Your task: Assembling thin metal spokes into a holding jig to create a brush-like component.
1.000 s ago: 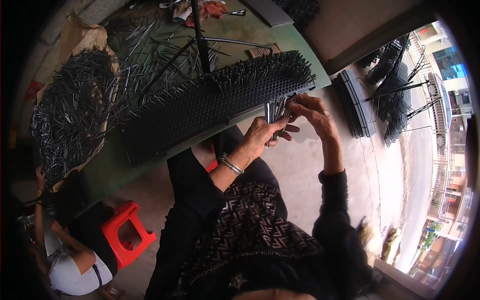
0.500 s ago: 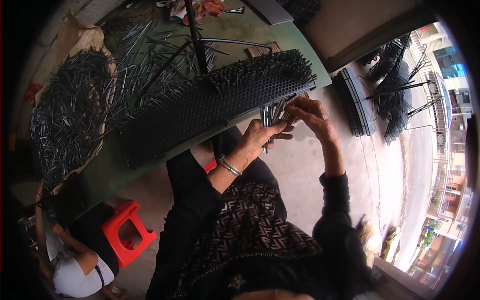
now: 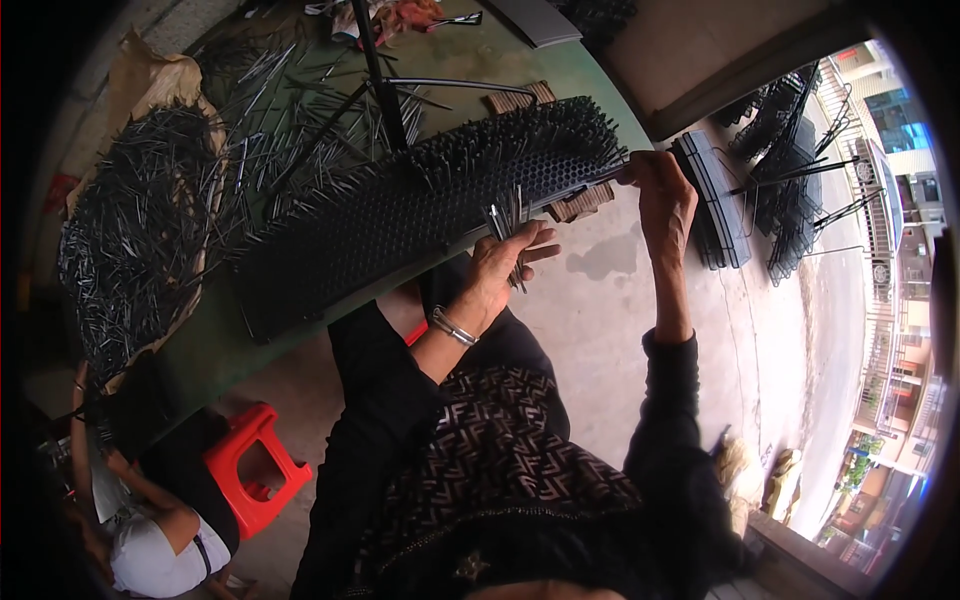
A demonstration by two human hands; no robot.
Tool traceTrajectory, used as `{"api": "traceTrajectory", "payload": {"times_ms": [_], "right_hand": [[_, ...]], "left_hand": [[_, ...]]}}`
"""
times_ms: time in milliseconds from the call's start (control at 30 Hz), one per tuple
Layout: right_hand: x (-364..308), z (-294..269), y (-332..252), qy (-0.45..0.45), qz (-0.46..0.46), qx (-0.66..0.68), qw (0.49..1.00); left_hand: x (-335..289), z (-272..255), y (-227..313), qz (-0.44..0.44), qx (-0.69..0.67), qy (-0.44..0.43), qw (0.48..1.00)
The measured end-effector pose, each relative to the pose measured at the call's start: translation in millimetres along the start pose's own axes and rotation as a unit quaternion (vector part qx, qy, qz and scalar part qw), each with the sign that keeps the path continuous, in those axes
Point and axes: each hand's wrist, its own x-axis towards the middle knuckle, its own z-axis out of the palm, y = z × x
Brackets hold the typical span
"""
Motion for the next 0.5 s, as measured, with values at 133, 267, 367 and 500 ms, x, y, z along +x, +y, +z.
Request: {"api": "traceTrajectory", "payload": {"times_ms": [133,267,367,500], "right_hand": [[13,10,16,0.050,-0.064,-0.025,0.996],[19,14,26,0.070,-0.065,-0.064,0.993],[23,13,31,0.060,-0.092,-0.074,0.991],[26,14,31,0.034,-0.100,-0.058,0.993]], "left_hand": [[1,1,-5,0.003,-0.043,-0.022,0.999],[2,1,-8,0.014,-0.068,-0.039,0.997],[3,0,-8,0.005,-0.067,-0.046,0.997],[2,0,-8,0.007,-0.065,-0.039,0.997]]}}
